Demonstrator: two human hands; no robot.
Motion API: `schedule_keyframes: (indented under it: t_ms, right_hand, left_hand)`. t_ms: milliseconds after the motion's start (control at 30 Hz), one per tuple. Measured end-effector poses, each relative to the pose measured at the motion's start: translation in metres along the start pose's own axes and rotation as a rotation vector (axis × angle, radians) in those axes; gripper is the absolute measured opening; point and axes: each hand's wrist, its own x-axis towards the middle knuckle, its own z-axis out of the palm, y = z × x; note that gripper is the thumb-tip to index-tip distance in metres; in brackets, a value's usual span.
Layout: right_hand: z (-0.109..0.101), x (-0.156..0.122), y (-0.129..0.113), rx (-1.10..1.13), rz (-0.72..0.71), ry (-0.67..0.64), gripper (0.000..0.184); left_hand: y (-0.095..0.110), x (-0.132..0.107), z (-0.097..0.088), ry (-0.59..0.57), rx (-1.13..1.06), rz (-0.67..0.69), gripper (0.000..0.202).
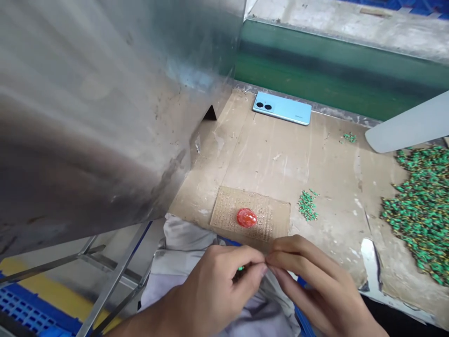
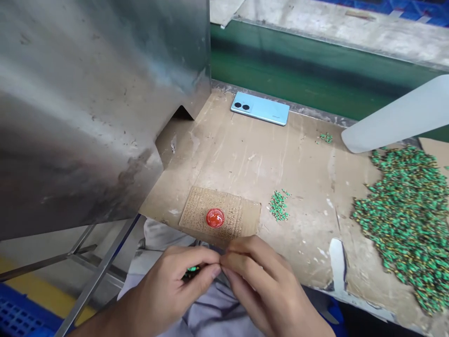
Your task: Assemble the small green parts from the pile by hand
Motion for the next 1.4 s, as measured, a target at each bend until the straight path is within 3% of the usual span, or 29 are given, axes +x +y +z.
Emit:
schedule_keyframes:
  t_ms: [200,333,533,633,767,1067,1400]
  right_hand:
    - [-0.008,0.010,-0.007,0.010,0.006,-0.096,0.012]
    - [-0.009,0.019,-0.007,0.038,0.028,-0.133,0.012]
    - [0.002,0.035,0.010,0.094,0.133,0.044,0.014]
    - [0.007,0.039,0.017,-0.012,0.147,0.100,0.014]
    - [0.009,0.041,0.019,-0.057,0.139,0.079,0.011]
    - [0.008,0.045,0.018,-0.070,0.156,0.023,0.009]
    - [0.003,0.045,0.017,-0.052,0.153,0.004,0.010]
  left_hand:
    - [0.000,0.000,-0.008,-0.080,-0.033,-0.058,0.020]
    - [-0.001,-0.002,-0.009,-0.041,-0.060,-0.089,0.019]
    - [-0.010,-0.009,-0.011,0.066,-0.008,-0.106,0.024]
    - [-0.020,-0.012,-0.011,0.139,0.062,-0.069,0.026]
    - [-0.031,-0.010,-0.011,0.236,0.143,0.030,0.029]
    - [-0.043,-0.008,-0.008,0.258,0.267,0.123,0.033]
    - [-0.044,-0.008,-0.009,0.255,0.312,0.109,0.032]
